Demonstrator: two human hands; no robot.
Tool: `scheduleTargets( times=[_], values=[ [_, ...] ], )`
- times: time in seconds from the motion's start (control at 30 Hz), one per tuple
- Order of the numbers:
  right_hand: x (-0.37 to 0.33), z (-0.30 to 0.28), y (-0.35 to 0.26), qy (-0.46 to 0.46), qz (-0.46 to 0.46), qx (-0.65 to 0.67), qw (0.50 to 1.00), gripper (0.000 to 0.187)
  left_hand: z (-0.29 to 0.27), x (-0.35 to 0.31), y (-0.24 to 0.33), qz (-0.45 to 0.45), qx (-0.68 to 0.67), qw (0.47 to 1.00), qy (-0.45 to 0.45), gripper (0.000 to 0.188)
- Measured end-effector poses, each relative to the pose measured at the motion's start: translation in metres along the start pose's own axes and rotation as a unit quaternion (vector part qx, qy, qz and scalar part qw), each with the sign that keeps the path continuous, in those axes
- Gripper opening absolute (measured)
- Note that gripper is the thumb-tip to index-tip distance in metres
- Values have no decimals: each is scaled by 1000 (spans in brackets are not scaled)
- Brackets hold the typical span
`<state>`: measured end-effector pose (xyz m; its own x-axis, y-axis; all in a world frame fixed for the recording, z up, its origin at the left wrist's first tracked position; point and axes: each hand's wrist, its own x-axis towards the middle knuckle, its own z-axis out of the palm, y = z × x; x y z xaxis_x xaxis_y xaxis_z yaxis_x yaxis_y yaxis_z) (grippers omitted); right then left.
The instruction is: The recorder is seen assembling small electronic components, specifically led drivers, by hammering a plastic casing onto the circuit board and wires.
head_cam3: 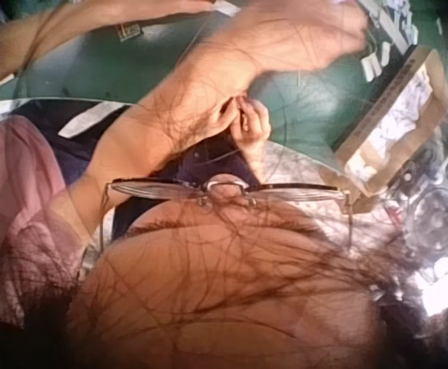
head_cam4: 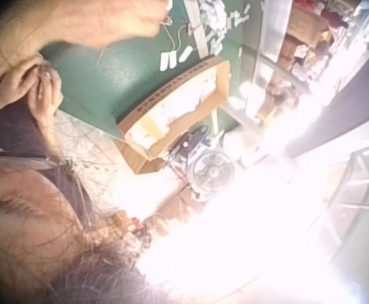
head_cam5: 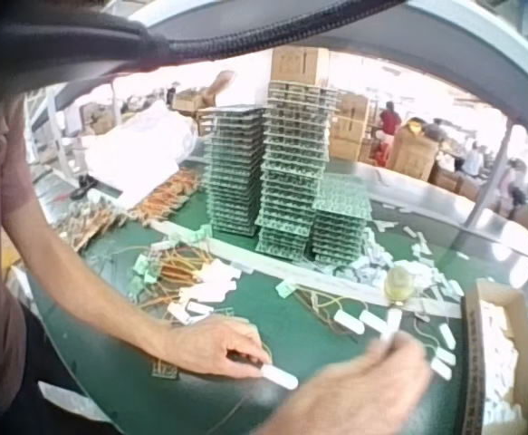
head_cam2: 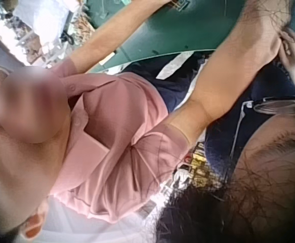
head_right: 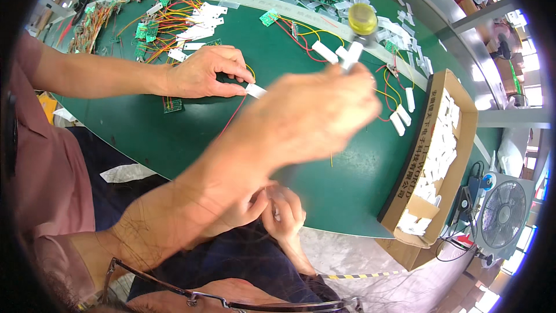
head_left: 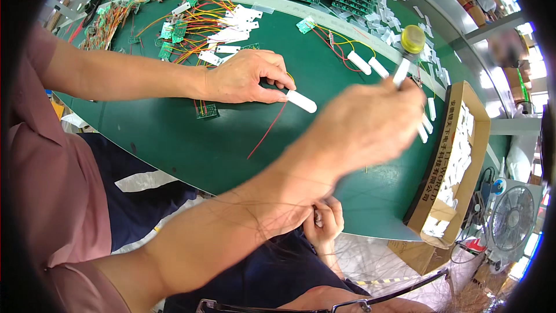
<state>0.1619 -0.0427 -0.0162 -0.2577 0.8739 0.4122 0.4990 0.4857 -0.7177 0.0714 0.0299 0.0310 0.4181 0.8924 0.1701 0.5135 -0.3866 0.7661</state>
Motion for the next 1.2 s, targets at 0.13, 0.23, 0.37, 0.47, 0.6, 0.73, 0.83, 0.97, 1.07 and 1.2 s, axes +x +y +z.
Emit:
scheduleTargets(
  times=[0.13, 0.23, 0.37, 0.47, 0.6, 0.73, 0.83, 0.97, 1.07, 1.2],
  values=[
    [-1, 0, 0, 40, -17, 16, 999, 33, 13, -101, -11, -142, -236, 941, 194, 22],
    [-4, -2, -3, 35, -42, 23, 998, 34, 17, -109, -7, -144, -260, 931, 211, 23],
    [-14, -6, -8, 25, -65, 5, 998, 35, 27, -120, -2, -147, -312, 911, 228, 24],
    [-19, -10, -12, 21, -64, 4, 998, 35, 30, -124, 5, -148, -323, 906, 231, 24],
    [-25, -11, -12, 14, -43, 7, 999, 36, 36, -126, 2, -141, -319, 909, 229, 23],
    [-23, -7, -9, 35, -66, -1, 997, 24, 39, -127, -2, -142, -304, 916, 221, 22],
    [-24, -5, -8, 35, -72, -3, 997, 24, 38, -127, -3, -148, -293, 918, 222, 22],
    [-22, -4, -6, 33, -77, -8, 996, 25, 36, -125, -5, -141, -275, 923, 227, 21],
    [-22, -4, -4, 34, -77, -11, 996, 26, 33, -124, -5, -138, -261, 929, 224, 21],
    [-22, -4, -2, 28, -70, -6, 997, 28, 32, -123, -4, -139, -250, 931, 228, 21]
  ],
)
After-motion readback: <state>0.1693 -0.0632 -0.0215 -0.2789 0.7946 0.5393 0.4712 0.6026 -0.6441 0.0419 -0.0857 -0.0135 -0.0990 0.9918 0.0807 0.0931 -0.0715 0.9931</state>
